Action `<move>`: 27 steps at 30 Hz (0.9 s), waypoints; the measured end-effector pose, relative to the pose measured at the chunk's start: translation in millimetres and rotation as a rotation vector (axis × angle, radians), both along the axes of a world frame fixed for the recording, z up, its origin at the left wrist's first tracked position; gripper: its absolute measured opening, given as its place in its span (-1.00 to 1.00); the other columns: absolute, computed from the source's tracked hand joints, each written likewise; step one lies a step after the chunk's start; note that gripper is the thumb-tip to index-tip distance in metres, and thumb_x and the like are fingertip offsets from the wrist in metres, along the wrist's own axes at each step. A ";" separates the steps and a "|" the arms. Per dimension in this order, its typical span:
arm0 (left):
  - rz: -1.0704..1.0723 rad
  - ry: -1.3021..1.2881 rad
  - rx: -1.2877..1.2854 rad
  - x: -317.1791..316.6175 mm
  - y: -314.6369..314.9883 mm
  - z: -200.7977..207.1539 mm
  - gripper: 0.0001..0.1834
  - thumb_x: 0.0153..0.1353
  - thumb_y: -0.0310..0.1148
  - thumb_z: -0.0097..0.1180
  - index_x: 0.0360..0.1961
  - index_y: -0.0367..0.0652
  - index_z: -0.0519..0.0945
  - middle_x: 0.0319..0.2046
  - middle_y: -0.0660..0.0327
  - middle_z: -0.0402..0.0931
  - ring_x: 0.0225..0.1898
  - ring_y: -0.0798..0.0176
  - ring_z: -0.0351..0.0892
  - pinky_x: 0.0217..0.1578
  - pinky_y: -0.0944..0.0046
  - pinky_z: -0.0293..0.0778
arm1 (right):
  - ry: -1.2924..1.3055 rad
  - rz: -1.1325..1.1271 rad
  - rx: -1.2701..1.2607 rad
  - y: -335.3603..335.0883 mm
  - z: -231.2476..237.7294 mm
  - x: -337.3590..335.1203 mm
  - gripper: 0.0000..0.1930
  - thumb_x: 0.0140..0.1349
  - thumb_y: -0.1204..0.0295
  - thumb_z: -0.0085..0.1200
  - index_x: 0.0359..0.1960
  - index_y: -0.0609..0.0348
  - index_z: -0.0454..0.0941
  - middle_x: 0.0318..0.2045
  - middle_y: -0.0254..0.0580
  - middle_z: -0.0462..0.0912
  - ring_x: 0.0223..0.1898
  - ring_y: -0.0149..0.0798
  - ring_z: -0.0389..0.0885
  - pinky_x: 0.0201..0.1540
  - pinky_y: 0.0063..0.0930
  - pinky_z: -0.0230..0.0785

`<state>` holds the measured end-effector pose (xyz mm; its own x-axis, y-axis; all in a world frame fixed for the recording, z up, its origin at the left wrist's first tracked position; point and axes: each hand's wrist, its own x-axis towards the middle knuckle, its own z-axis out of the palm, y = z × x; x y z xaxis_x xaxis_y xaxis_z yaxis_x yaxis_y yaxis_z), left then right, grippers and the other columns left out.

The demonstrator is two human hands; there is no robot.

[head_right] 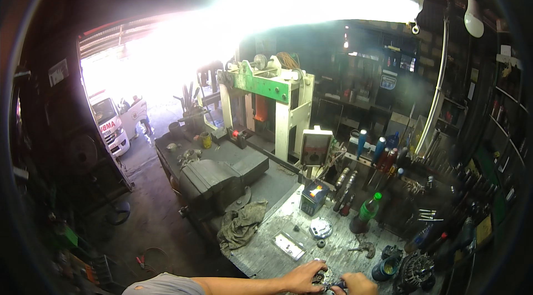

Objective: The person disassembles an alternator on a workbench, removes the front cover and internal components, then reassembles the unit using a ratchet and socket. The person wipes the workbench with a rag and places the alternator cover back on the bench.

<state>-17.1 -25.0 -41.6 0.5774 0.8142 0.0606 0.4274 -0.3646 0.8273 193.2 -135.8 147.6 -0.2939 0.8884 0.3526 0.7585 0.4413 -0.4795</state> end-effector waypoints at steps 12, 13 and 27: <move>-0.054 0.021 0.111 -5.3 -0.6 8.7 -0.14 0.27 0.00 0.55 0.47 -0.16 0.47 0.54 -0.20 0.42 0.59 -0.33 0.39 0.58 -0.18 0.39 | -0.125 -0.175 -0.014 -0.3 43.8 -13.8 -0.71 0.36 0.53 0.44 0.08 0.29 0.72 -0.06 0.22 0.79 -0.06 0.38 0.77 0.05 0.10 0.66; -0.042 0.018 0.127 -5.2 -1.6 7.6 -0.16 0.28 -0.01 0.55 0.45 -0.16 0.48 0.54 -0.19 0.42 0.59 -0.36 0.38 0.58 -0.20 0.38 | -0.213 -0.243 -0.076 -0.2 41.3 -16.6 -0.73 0.36 0.50 0.44 0.03 0.29 0.72 -0.10 0.20 0.80 -0.07 0.37 0.78 0.03 0.09 0.66; -0.048 0.056 0.089 -7.0 -3.0 10.3 -0.13 0.29 0.01 0.53 0.50 -0.14 0.45 0.60 -0.19 0.36 0.63 -0.38 0.32 0.62 -0.21 0.31 | -0.076 -0.302 -0.020 -6.2 22.9 -30.4 -0.68 0.36 0.49 0.47 0.09 0.23 0.71 -0.11 0.19 0.80 -0.04 0.35 0.80 0.04 0.06 0.66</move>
<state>-24.2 -28.0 -31.4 0.6202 0.7783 0.0977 0.4524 -0.4566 0.7661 162.8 -142.1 170.5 -0.0410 0.9460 0.3217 0.8878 0.1822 -0.4226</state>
